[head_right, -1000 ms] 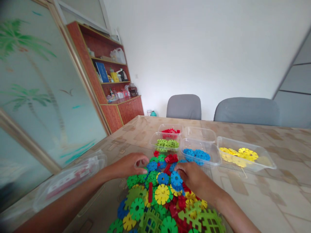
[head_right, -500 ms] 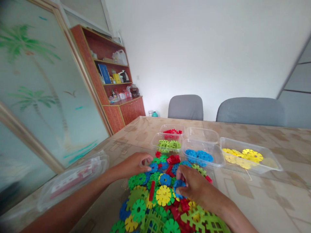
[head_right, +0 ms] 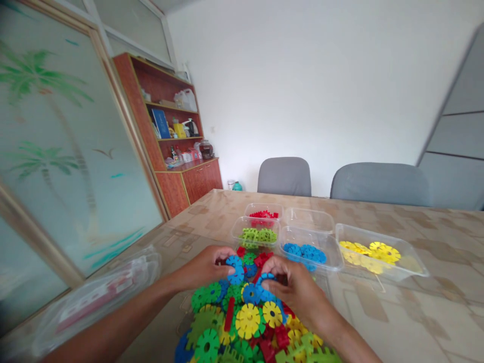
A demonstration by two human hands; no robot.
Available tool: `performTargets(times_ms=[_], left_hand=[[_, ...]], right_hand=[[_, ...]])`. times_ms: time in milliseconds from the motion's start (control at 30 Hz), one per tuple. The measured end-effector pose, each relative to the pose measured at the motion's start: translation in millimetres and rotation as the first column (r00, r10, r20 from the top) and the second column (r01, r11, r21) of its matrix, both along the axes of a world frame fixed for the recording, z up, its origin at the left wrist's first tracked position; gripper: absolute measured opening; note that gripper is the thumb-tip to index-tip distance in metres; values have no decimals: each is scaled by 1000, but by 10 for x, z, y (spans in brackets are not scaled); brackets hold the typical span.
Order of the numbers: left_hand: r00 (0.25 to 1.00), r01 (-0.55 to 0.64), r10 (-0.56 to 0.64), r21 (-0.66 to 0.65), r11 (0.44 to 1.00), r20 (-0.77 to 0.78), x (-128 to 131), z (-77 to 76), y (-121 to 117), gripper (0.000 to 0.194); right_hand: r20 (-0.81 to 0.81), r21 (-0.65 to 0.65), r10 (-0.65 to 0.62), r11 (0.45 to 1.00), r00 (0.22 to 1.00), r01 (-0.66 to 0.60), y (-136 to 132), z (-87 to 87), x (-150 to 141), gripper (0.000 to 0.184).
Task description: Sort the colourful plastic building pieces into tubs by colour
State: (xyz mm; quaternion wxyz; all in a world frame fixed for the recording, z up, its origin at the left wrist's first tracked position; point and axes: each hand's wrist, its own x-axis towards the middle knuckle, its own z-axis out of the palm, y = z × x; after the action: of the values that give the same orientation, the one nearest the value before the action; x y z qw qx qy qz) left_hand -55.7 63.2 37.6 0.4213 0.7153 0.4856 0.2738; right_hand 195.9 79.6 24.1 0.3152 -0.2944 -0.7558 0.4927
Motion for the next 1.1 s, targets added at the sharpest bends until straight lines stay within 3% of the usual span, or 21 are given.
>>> performTargets(times_ms=[200, 400, 500, 567, 633, 767, 833, 933, 1100], left_hand=[[984, 68, -51, -100, 993, 172, 368, 101, -127, 29], [967, 31, -11, -77, 997, 255, 552, 65, -95, 30], [963, 34, -17, -62, 997, 267, 566, 85, -77, 29], [978, 3, -5, 8, 1000, 207, 511, 131, -88, 29], [999, -25, 19, 121, 992, 48, 387, 169, -120, 25], [954, 34, 33, 218, 975, -299, 6, 100, -226, 20], [930, 81, 10, 233, 969, -366, -175, 4, -286, 22], [909, 153, -40, 242, 958, -416, -361, -119, -363, 21], [901, 144, -38, 215, 966, -433, -460, -157, -386, 12]], right_hand=[[-129, 7, -72, 997, 989, 73, -64, -27, -84, 27], [-167, -135, 22, 990, 986, -45, -93, 9, -68, 31], [-118, -100, -42, 995, 992, 30, -16, 41, 21, 36], [-25, 22, -176, 984, 984, 176, 107, 86, 162, 39], [81, 240, -388, 902, 918, 359, 277, 148, 358, 40], [166, 411, -603, 762, 780, 501, 603, 234, 735, 31], [212, 480, -653, 717, 727, 505, 693, 225, 839, 25], [278, 562, -673, 693, 685, 453, 737, 166, 901, 20], [301, 652, -724, 631, 621, 420, 659, 153, 887, 26]])
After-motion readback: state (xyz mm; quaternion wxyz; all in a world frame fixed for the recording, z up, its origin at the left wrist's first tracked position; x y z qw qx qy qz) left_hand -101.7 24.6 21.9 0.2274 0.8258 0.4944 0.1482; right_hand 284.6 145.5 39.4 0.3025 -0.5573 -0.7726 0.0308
